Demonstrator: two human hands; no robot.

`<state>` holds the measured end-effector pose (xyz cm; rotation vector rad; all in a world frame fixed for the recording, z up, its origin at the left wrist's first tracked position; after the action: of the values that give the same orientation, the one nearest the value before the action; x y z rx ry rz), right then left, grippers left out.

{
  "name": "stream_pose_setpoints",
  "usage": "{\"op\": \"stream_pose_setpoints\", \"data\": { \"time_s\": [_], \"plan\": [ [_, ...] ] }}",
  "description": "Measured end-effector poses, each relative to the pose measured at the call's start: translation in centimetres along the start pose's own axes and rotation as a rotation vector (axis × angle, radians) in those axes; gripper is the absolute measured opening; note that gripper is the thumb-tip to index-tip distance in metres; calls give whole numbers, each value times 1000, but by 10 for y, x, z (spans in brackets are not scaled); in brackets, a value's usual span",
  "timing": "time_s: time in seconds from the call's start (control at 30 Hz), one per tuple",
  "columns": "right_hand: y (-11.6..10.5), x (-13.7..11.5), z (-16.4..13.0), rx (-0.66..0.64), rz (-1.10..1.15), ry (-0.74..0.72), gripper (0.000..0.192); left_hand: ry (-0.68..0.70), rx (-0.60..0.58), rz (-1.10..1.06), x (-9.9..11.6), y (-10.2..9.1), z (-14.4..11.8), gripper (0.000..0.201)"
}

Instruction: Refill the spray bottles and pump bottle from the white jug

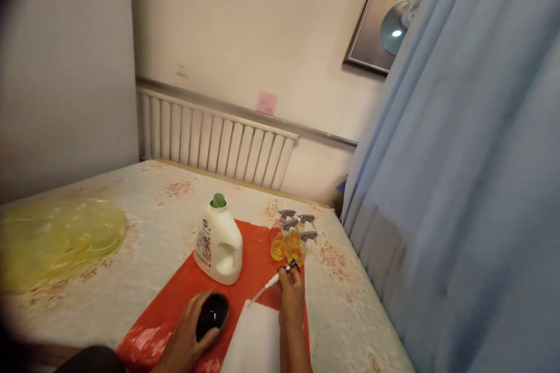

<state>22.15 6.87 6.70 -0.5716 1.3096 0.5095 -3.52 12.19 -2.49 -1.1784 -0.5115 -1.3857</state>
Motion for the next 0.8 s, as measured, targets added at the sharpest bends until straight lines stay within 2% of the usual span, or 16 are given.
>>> {"op": "stream_pose_setpoints", "data": {
  "time_s": [0.1, 0.27, 0.37, 0.47, 0.57, 0.67, 0.73, 0.8],
  "plan": [
    [7, 2, 16, -75, -154, -64, 30, 13, 21, 4, 0, 0, 0, 62],
    [36, 5, 42, -187, -483, -219, 13, 7, 4, 0, -4, -1, 1, 62],
    [52, 17, 50, -269, -678, -288, 14, 17, -2, -5, -13, 1, -1, 66],
    [62, 34, 52, -353, -849, -313, 5, 23, 17, -30, -21, 5, -4, 67],
    [67, 50, 51, -415, -961, -314, 19, 4, 54, -73, -25, 7, -6, 71],
    [66, 57, 48, -417, -990, -307, 18, -19, 13, -124, -25, 7, -6, 78],
    [65, 55, 46, -373, -961, -305, 10, -41, -22, -150, -24, 5, -5, 85],
    [66, 49, 45, -306, -896, -308, 14, -64, -32, -156, -25, 3, -5, 92]
  ]
}}
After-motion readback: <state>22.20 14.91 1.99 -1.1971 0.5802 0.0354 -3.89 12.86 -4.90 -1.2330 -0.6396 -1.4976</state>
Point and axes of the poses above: each hand's wrist, its own z-axis towards the middle knuckle, its own y-axis out of the palm, x = y × z, the point moved 3 cm from there along z, towards the middle knuckle, and after that the axes turned 14 degrees about -z, right-handed, at the moved point
